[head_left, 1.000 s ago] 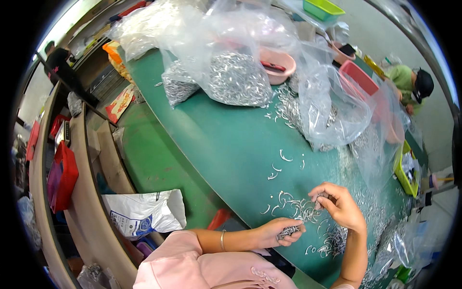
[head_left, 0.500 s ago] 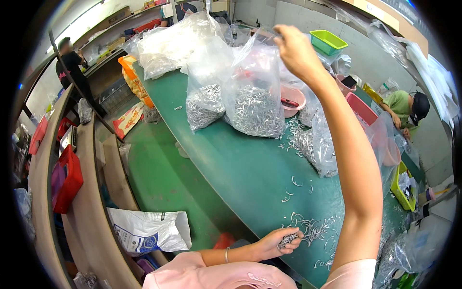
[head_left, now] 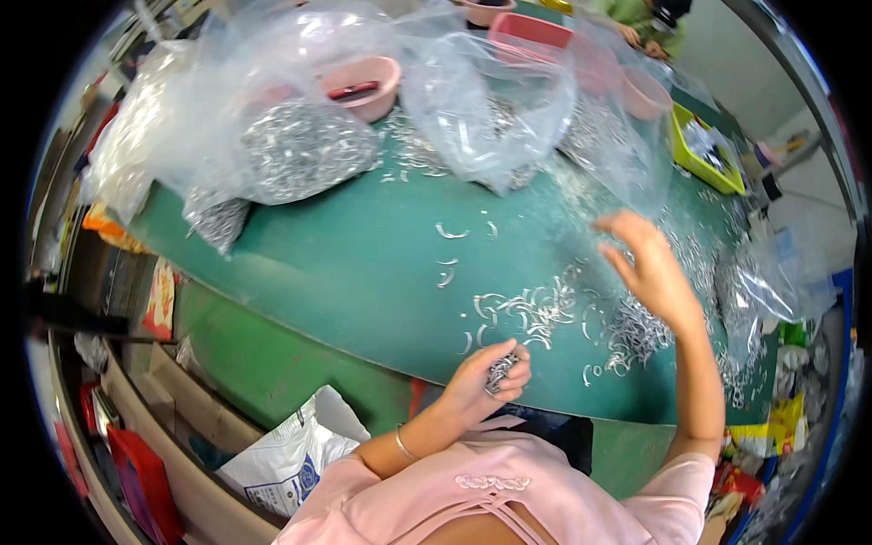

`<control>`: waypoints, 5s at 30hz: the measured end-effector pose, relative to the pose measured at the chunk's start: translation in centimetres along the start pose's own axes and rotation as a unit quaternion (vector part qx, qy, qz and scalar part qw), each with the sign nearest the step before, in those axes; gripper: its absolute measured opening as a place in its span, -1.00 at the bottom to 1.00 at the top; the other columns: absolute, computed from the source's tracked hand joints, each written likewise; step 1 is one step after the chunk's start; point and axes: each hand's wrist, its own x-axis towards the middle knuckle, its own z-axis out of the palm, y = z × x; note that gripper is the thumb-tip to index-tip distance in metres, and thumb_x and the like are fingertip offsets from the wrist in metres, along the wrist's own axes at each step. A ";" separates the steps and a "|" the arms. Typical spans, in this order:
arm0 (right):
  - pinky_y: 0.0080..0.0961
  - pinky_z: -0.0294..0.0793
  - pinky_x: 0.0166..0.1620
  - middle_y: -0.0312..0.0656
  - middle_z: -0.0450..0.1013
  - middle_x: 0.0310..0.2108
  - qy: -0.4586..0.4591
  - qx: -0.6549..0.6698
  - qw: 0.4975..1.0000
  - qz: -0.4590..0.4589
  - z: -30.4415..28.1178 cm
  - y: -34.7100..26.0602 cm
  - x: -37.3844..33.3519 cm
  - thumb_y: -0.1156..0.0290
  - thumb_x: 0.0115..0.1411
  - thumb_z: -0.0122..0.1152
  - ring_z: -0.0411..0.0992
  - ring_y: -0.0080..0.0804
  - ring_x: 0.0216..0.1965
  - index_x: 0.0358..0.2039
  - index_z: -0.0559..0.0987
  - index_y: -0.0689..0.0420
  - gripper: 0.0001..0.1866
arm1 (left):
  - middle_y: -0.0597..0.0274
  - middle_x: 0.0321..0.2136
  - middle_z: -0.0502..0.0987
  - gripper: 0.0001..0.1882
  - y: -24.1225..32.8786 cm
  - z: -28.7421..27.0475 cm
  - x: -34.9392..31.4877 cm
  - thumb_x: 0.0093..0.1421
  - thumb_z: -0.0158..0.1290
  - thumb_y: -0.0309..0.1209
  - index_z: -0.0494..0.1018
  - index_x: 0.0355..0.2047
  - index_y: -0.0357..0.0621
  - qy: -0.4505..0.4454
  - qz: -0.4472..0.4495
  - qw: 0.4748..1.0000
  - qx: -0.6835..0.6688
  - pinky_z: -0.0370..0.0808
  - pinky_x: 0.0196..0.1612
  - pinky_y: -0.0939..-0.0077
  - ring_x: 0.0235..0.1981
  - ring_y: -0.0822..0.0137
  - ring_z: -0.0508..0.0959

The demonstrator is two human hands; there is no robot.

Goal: The person sorts small silver metal hooks on a green table, picking them up and placing them into piles. They occasionally transfer hooks into a plastic bag. The task is performed by hand without tools.

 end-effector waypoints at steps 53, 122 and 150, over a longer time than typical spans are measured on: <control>-0.26 0.37 -0.01 -0.09 0.43 -0.19 -0.040 0.176 0.969 0.166 6.5 2.9 -9.8 0.55 0.04 0.31 0.37 -0.08 -0.08 -0.29 0.53 0.24 -0.79 | -0.02 -0.10 0.40 -0.52 -1.8 0.7 3.7 0.45 -0.25 -0.14 0.33 0.10 -0.30 0.013 -0.038 0.994 -0.102 0.43 -0.13 0.40 -0.16 0.21 0.43; -0.16 0.22 -0.01 -0.20 0.37 -0.32 -0.046 -0.085 0.974 0.203 5.2 2.4 -13.7 0.54 0.02 0.31 0.33 -0.20 -0.18 -0.37 0.52 0.16 -0.84 | 0.19 -0.38 0.36 -0.66 -2.1 2.3 4.2 0.40 -0.15 -0.29 0.43 -0.02 -0.30 0.094 -0.063 0.991 0.066 0.28 -0.44 0.58 -0.47 0.44 0.27; -0.46 0.38 -0.21 -0.19 0.52 -0.37 0.082 0.229 0.910 0.334 4.2 0.9 -15.2 0.57 0.16 0.22 0.44 -0.39 -0.36 -0.28 0.56 0.23 -0.90 | 0.37 -0.57 0.17 -0.61 -2.0 1.8 3.1 0.45 -0.20 -0.18 0.46 -0.40 -0.15 0.090 -0.123 0.988 0.026 0.12 -0.65 0.74 -0.59 0.53 0.15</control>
